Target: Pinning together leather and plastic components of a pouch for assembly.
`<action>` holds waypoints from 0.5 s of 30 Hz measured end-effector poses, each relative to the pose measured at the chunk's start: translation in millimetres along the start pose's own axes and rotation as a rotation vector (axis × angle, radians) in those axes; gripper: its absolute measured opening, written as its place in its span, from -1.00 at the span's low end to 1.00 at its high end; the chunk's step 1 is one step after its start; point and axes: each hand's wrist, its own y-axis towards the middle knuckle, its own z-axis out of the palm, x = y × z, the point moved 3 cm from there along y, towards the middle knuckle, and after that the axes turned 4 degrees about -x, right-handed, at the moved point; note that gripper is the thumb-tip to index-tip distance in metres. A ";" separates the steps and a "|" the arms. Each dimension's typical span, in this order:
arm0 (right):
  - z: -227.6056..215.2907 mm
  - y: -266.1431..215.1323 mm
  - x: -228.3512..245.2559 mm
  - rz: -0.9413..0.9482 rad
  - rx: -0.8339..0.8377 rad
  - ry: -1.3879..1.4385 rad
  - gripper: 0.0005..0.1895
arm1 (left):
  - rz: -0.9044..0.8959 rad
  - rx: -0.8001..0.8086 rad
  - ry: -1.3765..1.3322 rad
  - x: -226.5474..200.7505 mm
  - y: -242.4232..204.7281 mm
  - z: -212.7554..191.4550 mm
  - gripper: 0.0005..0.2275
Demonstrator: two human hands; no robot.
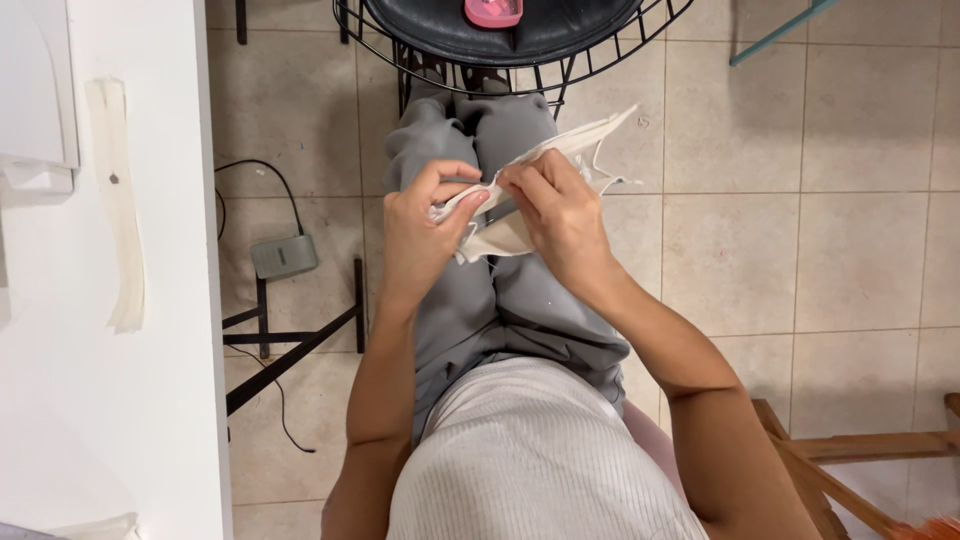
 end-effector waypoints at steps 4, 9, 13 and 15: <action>-7.3 1.5 0.3 0.069 0.034 0.106 -0.87 | -0.040 0.072 -0.033 6.2 -3.2 2.3 -0.95; -12.0 2.6 4.5 0.108 0.018 0.143 -0.85 | -0.057 0.102 -0.021 12.8 -2.5 3.4 -0.94; -7.0 -6.4 -0.5 0.153 -0.057 0.164 -0.86 | -0.031 0.103 -0.033 4.9 -0.6 3.3 -0.92; -5.9 -8.3 1.3 0.171 -0.090 0.174 -0.85 | -0.013 0.109 -0.048 -0.3 0.5 3.8 -0.91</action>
